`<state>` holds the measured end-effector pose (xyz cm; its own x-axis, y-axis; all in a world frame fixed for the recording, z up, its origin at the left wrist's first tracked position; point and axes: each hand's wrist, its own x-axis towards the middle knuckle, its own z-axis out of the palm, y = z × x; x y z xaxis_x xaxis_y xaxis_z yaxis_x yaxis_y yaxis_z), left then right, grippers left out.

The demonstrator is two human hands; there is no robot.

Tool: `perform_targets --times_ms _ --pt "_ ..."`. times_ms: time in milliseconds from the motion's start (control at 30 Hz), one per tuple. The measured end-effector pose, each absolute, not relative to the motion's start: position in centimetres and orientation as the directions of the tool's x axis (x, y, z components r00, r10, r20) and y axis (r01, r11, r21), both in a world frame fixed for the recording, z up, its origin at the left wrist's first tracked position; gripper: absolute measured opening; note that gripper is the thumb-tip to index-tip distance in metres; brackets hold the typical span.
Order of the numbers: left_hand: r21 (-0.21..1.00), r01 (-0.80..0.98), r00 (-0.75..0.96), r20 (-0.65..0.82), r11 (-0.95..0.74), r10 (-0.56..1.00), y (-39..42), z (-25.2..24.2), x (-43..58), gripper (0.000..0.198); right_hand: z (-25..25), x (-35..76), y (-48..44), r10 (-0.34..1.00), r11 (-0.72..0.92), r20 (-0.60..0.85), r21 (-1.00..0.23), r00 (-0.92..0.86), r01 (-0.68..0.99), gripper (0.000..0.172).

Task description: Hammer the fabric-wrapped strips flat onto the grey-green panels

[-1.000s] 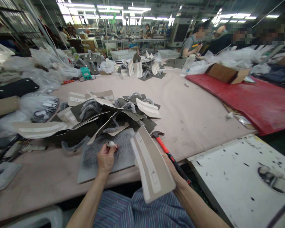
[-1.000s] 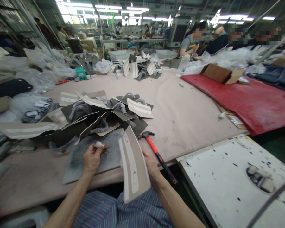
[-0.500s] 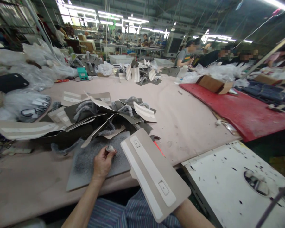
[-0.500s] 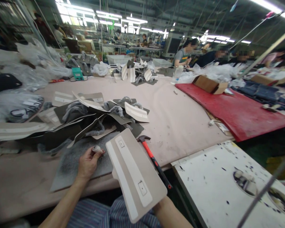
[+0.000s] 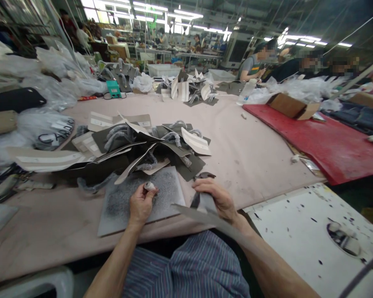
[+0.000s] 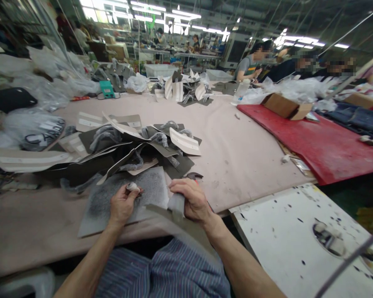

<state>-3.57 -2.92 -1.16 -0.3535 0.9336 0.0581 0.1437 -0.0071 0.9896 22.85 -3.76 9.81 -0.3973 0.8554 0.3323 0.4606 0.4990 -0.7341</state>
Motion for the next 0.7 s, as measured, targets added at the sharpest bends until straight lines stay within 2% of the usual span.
perform_targets --times_ms 67,133,233,367,567,633,700 --pt "0.994 0.112 -0.363 0.039 0.002 0.931 -2.9 -1.1 -3.5 0.03 10.6 22.3 -2.5 0.731 0.681 0.519 -0.593 -0.443 0.43 0.021" --pt "0.996 0.093 -0.364 0.027 0.007 0.931 -2.9 -1.0 -3.5 0.03 10.3 21.5 -2.1 0.582 0.811 0.64 -0.414 -0.502 0.412 0.03" --pt "0.997 0.083 -0.363 0.024 0.007 0.932 -2.9 -1.0 -3.6 0.031 7.8 20.6 -2.3 0.406 0.913 0.638 -0.246 -0.654 0.326 0.031" --pt "0.995 0.097 -0.368 0.039 -0.004 0.929 -2.9 -1.3 -3.7 0.029 3.8 19.8 -3.3 0.214 0.976 0.531 -0.146 -0.82 0.16 0.026" --pt "0.992 0.13 -0.346 0.052 -0.007 0.937 -2.8 -1.3 -3.5 0.028 2.2 19.3 -3.5 -0.031 0.999 0.502 -0.011 -0.864 -0.043 0.014" --pt "0.992 0.122 -0.351 0.052 -0.01 0.935 -2.8 -1.3 -3.5 0.03 2.2 19.4 -2.9 -0.054 0.997 0.45 -0.02 -0.891 -0.07 0.013" --pt "0.994 0.108 -0.382 0.05 -0.009 0.923 -2.9 -1.2 -3.5 0.03 1.8 19.6 -2.5 0.008 0.997 0.405 -0.075 -0.914 -0.025 0.014"
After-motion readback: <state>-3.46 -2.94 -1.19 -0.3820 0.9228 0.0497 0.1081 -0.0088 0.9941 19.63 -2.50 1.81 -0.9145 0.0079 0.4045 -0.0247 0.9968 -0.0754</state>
